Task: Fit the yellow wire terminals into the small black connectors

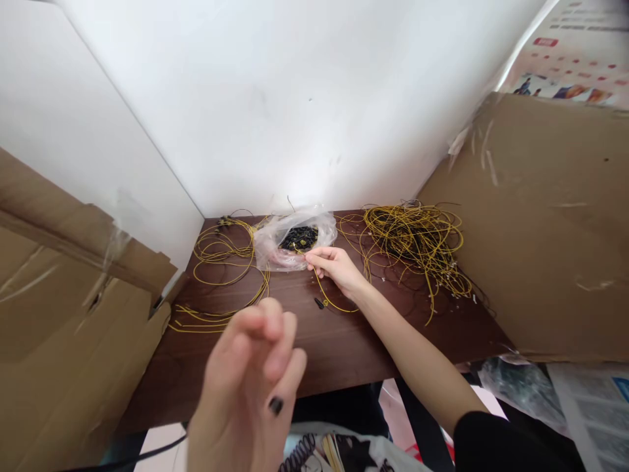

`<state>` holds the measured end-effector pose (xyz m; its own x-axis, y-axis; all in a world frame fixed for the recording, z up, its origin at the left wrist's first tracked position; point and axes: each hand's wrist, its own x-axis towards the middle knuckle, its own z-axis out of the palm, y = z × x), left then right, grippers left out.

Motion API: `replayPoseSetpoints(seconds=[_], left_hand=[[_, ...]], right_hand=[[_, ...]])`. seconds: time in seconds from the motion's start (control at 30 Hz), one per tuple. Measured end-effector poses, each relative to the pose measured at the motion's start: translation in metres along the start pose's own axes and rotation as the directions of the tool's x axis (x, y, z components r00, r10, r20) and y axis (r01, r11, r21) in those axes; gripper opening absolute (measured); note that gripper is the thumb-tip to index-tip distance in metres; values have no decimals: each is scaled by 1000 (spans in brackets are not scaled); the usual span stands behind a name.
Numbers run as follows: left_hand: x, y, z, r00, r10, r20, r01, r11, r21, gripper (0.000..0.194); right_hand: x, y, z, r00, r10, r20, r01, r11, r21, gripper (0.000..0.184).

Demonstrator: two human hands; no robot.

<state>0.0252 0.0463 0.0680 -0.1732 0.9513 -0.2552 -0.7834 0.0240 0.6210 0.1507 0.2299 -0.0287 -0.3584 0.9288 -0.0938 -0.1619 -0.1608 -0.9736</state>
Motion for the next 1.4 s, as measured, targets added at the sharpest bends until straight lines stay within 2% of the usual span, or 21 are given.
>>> replayPoseSetpoints(seconds=[0.07,0.17,0.37,0.53,0.6,0.77,1.0,1.13,1.3,1.4], left_hand=[[11,-2,15,996,-47,77,54,995,-87,3],[22,-5,25,990,-92,110,108,984,-141,3],[35,-8,22,987,-95,130,115,982,-152,7],[55,-3,22,969,-75,235,112,983,-147,4],[65,2,22,947,-93,306,152,973,-175,2],[77,17,23,853,-191,486,361,889,-282,11],[74,17,25,786,-233,573,465,833,-298,17],[71,15,25,756,-235,611,462,853,-243,20],[65,16,27,717,-155,680,340,929,-146,25],[62,15,30,704,-133,698,284,953,-105,26]], right_hand=[[0,0,0,1000,2,1,-2,1000,-5,28],[0,0,0,1000,8,-7,-8,1000,-11,30],[-3,-1,2,1000,11,1,-11,1000,6,28],[-5,-2,4,1000,9,-1,-9,999,41,27],[-5,-3,4,1000,2,0,-2,999,52,26],[-6,-3,5,1000,-25,3,25,998,56,23],[-12,-6,7,999,26,23,-27,999,37,22],[-13,-10,8,1000,18,9,-18,1000,-8,17],[-15,-10,9,999,47,-26,-48,998,-50,8],[-15,-7,5,1000,-5,3,6,997,-81,7]])
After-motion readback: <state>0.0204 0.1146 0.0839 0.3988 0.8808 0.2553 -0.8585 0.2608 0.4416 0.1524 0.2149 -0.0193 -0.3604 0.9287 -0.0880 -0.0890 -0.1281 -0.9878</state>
